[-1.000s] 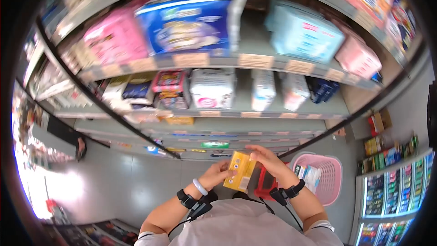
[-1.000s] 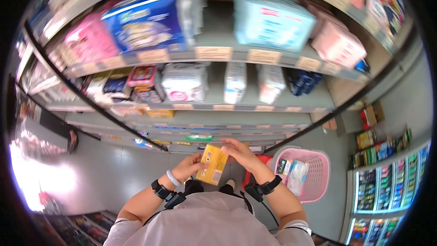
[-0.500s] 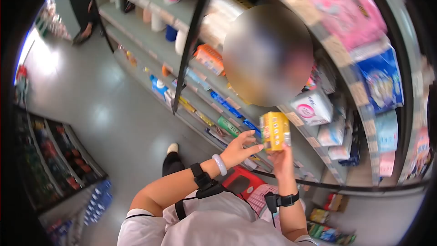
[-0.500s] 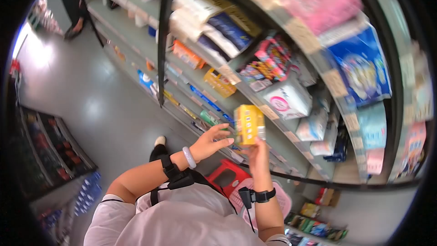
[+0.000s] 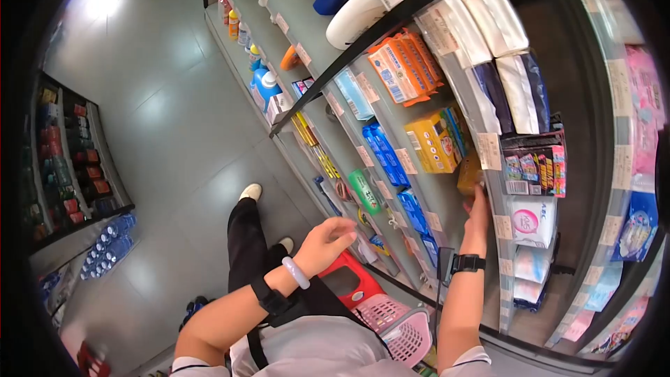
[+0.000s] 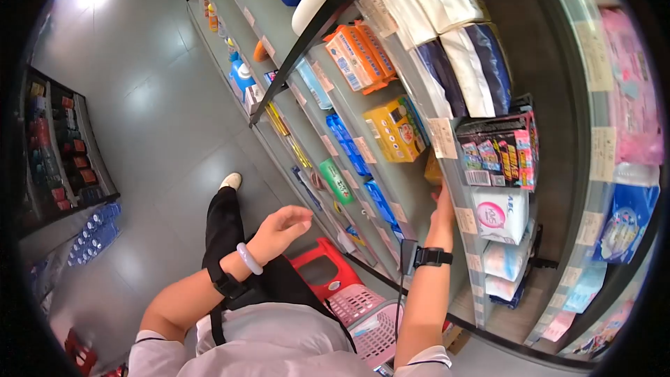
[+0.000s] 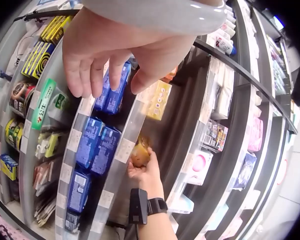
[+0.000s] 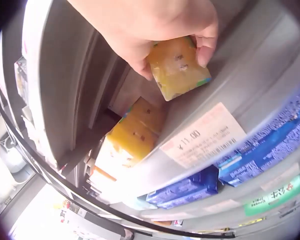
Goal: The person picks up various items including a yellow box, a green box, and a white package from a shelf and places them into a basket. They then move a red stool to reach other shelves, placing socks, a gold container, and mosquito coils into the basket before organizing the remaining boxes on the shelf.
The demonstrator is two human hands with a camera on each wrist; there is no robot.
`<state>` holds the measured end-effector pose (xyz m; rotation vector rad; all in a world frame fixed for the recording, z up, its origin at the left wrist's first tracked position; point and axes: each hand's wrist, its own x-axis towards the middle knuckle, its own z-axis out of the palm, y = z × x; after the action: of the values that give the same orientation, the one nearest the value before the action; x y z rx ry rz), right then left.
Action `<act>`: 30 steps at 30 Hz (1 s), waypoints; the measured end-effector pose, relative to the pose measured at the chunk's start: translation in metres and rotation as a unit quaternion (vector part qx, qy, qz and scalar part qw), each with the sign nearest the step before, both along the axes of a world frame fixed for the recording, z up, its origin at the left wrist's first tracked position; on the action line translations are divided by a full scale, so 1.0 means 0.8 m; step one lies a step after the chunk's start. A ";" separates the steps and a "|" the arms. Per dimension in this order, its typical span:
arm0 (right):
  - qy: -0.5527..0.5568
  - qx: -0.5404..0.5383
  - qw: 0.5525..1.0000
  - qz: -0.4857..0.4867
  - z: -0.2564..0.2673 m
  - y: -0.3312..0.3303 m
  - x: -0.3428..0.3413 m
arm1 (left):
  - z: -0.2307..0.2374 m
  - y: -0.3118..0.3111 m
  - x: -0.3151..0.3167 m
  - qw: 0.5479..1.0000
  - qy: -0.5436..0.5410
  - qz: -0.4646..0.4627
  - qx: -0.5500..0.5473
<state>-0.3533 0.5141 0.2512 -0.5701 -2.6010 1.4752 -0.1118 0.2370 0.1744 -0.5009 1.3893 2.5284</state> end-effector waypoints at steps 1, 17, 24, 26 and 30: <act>-0.012 -0.020 1.000 -0.013 -0.012 0.019 -0.024 | 0.006 -0.004 -0.010 0.999 0.028 0.000 -0.040; -0.045 0.091 0.991 0.089 -0.051 0.032 -0.114 | 0.116 0.018 -0.186 0.749 0.326 -0.021 -0.576; -0.044 0.142 0.980 0.134 -0.063 0.031 -0.128 | 0.104 0.020 -0.197 0.717 0.332 -0.043 -0.612; -0.044 0.157 0.976 0.146 -0.071 0.025 -0.139 | 0.099 0.021 -0.198 0.723 0.324 -0.046 -0.609; -0.042 0.187 0.967 0.168 -0.077 0.026 -0.143 | 0.090 0.024 -0.199 0.738 0.311 -0.032 -0.598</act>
<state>-0.4673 0.5346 0.1893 -0.1573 -3.0499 0.9918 -0.2709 0.2559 0.2466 0.3211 3.1152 1.3892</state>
